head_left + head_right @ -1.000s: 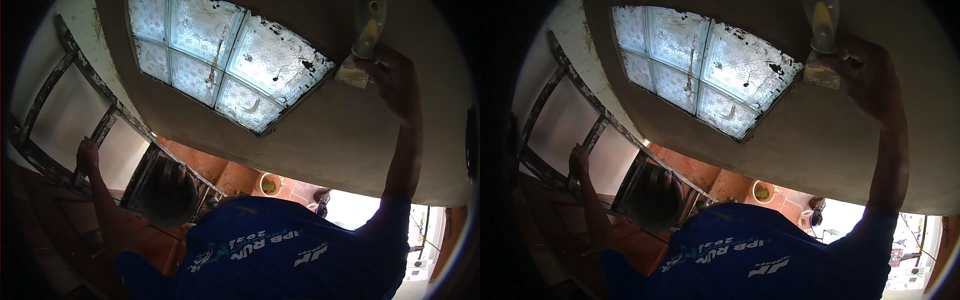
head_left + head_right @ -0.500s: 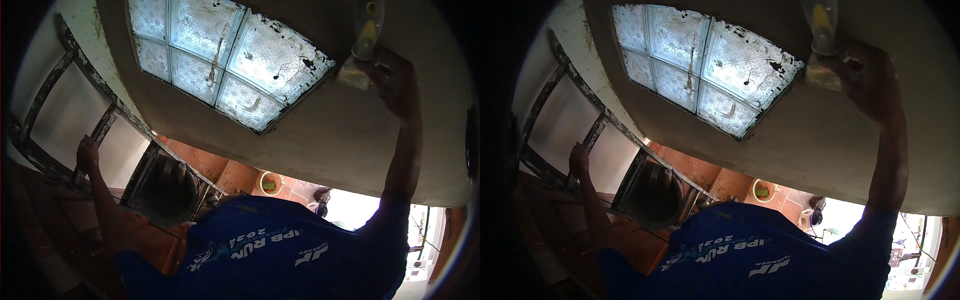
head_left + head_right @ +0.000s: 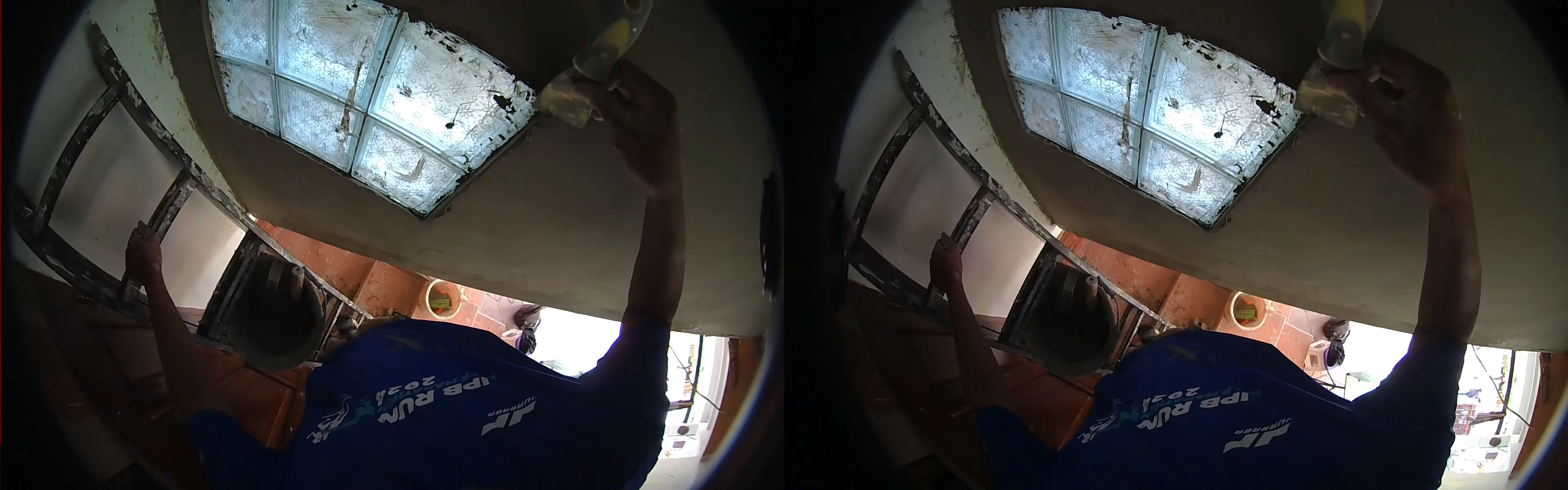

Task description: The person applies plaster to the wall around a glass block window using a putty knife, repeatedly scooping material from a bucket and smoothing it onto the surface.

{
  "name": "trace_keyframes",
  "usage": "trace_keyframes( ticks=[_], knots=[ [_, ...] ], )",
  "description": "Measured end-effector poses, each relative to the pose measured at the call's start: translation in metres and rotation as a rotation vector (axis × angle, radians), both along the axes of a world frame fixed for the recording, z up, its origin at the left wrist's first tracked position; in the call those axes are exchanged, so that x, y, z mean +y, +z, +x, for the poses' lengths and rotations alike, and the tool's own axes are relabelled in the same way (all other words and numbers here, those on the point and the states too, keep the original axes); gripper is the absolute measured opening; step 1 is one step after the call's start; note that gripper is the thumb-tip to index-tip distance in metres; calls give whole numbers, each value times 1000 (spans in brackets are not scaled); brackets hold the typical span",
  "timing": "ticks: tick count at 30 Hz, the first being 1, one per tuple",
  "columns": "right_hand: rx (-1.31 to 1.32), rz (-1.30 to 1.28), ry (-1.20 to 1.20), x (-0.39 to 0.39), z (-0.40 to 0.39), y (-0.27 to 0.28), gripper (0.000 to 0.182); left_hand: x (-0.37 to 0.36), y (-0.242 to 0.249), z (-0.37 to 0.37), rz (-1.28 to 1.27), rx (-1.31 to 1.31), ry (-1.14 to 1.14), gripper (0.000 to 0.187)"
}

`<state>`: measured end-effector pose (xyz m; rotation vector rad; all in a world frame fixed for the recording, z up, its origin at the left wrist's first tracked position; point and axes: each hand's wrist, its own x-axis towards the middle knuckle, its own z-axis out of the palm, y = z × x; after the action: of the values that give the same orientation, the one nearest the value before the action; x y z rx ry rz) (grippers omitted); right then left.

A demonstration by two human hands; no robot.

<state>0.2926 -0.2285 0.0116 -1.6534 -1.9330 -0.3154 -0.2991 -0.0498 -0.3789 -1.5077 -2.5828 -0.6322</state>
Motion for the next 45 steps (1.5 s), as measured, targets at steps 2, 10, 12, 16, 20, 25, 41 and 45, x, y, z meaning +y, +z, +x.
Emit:
trace_keyframes(
  ticks=[2,10,12,16,20,25,41,45],
  knots=[
    [-66,-58,-15,-6,4,1,22,-3,5,4,0,-9,7,52],
    [32,110,-35,0,-3,-7,20,-2,5,4,2,14,25,53],
    [21,64,-19,-1,-5,-10,20,-1,5,3,-15,-1,13,53],
    [-62,-84,-112,-10,4,-13,21,-5,12,9,-27,-27,23,53],
    [-14,-116,-77,-16,7,-11,20,-5,10,9,1,-10,18,53],
    [149,50,15,-1,-1,-24,19,1,0,0,-2,13,-2,53],
    [-49,-157,-86,-13,1,-43,17,-6,9,8,36,7,-5,52],
    [-6,-144,-100,-17,0,-41,19,-4,7,8,45,17,7,52]
  ],
)
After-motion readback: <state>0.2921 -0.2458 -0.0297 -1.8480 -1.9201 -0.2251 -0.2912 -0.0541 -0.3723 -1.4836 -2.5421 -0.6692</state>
